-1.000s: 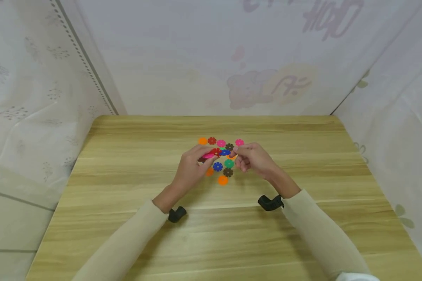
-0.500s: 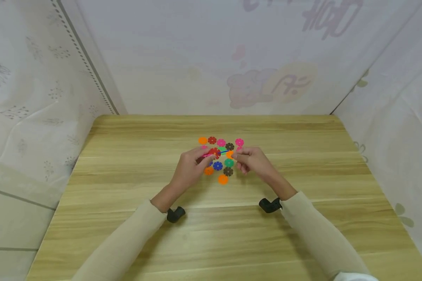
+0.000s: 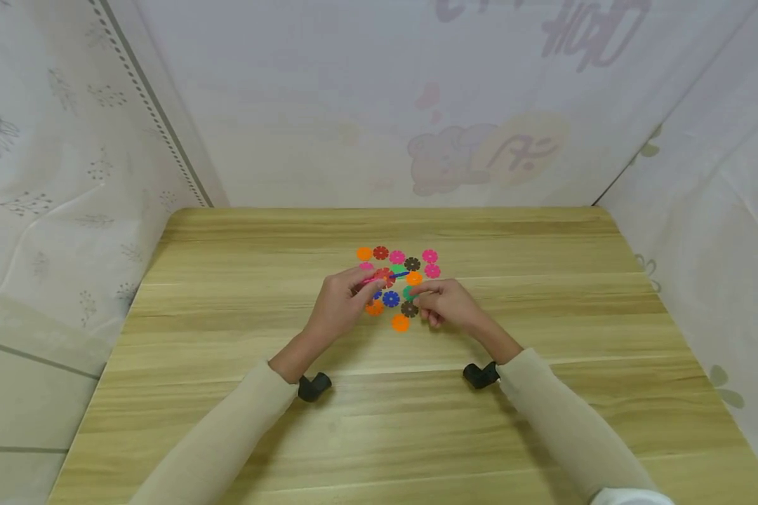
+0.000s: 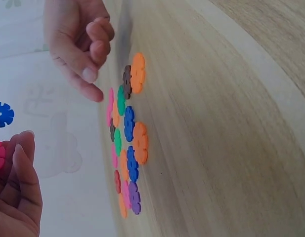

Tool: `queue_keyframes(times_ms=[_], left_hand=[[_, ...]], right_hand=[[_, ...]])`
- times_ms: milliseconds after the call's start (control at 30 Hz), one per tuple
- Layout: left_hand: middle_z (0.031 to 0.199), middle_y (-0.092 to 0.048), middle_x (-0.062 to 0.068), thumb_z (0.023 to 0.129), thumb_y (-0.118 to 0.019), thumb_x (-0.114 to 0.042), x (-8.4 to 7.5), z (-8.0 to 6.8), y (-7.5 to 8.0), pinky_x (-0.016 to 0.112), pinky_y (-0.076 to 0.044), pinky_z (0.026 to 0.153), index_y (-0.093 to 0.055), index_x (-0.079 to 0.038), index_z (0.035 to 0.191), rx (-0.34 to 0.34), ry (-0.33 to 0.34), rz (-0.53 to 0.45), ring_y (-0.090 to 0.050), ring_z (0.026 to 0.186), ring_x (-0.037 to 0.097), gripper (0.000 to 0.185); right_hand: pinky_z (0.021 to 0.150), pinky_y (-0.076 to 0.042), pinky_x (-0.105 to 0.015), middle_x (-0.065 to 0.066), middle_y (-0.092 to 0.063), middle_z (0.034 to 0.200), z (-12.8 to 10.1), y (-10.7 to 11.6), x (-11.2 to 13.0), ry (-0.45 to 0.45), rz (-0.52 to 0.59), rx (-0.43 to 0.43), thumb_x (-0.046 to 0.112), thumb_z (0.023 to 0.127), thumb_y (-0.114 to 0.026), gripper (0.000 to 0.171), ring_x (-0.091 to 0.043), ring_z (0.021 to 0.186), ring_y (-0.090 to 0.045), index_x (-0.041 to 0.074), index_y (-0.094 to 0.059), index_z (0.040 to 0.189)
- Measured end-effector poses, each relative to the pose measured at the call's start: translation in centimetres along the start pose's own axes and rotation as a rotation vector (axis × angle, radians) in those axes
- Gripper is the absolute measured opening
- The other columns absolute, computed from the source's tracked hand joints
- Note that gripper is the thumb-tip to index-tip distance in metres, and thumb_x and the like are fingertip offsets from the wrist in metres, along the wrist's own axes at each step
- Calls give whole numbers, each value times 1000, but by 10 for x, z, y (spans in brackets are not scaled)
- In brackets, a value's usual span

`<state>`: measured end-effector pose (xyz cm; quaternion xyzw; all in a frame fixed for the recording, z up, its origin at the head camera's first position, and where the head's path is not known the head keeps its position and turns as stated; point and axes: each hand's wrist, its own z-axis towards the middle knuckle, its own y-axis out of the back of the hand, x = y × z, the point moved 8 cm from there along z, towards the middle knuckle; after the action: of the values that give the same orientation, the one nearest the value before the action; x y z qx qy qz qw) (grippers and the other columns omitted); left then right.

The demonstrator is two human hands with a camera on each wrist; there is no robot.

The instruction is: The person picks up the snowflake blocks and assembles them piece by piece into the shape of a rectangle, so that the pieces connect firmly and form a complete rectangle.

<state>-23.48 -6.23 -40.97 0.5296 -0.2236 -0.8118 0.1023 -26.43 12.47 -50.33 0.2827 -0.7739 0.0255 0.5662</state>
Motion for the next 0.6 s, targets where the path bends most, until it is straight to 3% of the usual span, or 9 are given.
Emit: queue_keyframes(times_ms=[367,600], left_hand=[[68,-57,1,93,-66,-19,3,0,-3,23,-48,50,-74,-9,93,26,34,-7,-55,58,12,13],[75,-63,11,94,-65,-20,3,-1,-4,23,-49,52,-75,-7,99,45,57,-31,-62,63,28,17]], right_hand=[[46,-47,-25,-11,-63,67,2,-12,-8,15,-79,39,14,94,-62,28,-15,46,-51,9,-66,122],[43,-45,-24,-8,-62,62,1,-17,-6,38,-211,21,13,93,-63,33,-15,43,-51,13,-63,127]])
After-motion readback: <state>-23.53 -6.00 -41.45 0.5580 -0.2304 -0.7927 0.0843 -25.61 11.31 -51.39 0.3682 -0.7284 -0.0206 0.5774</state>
